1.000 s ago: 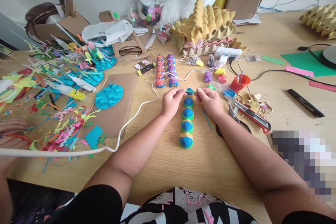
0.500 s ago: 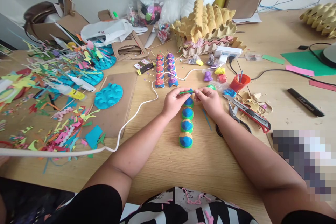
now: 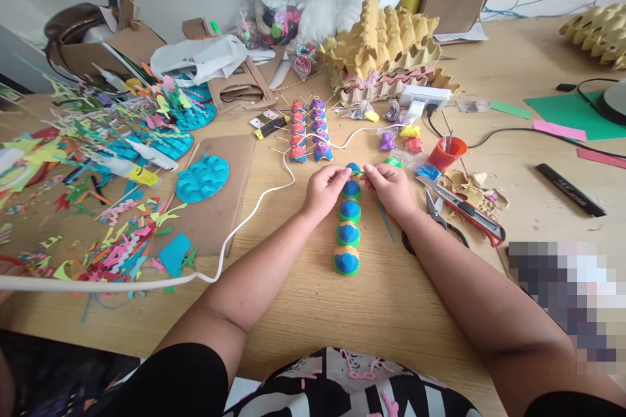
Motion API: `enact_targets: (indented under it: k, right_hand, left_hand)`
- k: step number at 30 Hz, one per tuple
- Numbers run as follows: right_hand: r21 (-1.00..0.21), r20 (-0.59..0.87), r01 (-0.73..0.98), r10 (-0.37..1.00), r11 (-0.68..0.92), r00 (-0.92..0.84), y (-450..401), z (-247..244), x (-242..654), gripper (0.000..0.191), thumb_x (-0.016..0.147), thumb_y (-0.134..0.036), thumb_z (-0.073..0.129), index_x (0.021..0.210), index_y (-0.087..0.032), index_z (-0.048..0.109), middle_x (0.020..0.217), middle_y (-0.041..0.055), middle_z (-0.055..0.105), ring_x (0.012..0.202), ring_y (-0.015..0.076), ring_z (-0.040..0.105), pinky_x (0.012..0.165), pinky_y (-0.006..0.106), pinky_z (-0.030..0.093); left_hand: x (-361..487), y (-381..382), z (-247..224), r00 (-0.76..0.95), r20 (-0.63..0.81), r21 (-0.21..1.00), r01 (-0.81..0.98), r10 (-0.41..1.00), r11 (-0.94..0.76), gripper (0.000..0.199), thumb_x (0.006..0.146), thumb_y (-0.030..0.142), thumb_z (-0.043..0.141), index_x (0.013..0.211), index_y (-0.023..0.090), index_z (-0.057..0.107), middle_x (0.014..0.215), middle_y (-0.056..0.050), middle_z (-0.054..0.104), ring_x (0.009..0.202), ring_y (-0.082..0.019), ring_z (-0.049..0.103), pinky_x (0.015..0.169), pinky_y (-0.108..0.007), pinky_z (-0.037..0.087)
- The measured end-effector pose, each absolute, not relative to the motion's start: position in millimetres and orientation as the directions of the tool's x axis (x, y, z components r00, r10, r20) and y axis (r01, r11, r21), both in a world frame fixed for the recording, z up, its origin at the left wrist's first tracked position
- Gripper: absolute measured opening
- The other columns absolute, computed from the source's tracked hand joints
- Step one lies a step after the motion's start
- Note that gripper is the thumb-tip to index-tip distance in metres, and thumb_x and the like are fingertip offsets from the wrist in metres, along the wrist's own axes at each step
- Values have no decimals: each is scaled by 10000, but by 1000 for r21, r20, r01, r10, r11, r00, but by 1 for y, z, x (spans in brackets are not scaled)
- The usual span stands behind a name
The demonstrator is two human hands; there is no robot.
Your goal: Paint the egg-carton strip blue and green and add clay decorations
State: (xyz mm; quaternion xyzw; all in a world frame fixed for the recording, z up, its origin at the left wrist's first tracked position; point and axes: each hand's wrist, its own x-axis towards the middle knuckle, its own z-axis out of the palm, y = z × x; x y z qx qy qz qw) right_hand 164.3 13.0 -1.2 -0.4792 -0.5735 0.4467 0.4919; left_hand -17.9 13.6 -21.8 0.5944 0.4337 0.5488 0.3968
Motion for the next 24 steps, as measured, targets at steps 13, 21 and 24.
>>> enact_targets:
  k: [13,21,24]
  right_hand:
    - [-985,151,67,980,160,-127,14,1,163,726,711,-918,797,631,-212,644,639,1,595,635,132,482,629,310,392]
    - [-986,138,73,978,151,-158,12,1,162,731,705,-930,789,652,-212,662,666,12,610,667,145,502,647,319,399]
    - [-990,131,33,979,137,-156,12,0,161,712,666,-908,838,714,-213,690,702,10,631,694,149,519,667,317,420]
  left_hand:
    - [-19,15,-28,116,415,901,87,902,-425,255,880,327,866,1107,216,834,1084,-70,827,974,-180,756,844,-292,623]
    - [-21,16,-29,91,529,825,176,844,-537,112,941,283,821,1017,208,856,1013,-72,816,944,-178,767,810,-279,620]
    - [-21,16,-29,95,564,796,201,820,-571,124,972,326,810,1011,216,852,989,-63,790,923,-169,744,808,-278,613]
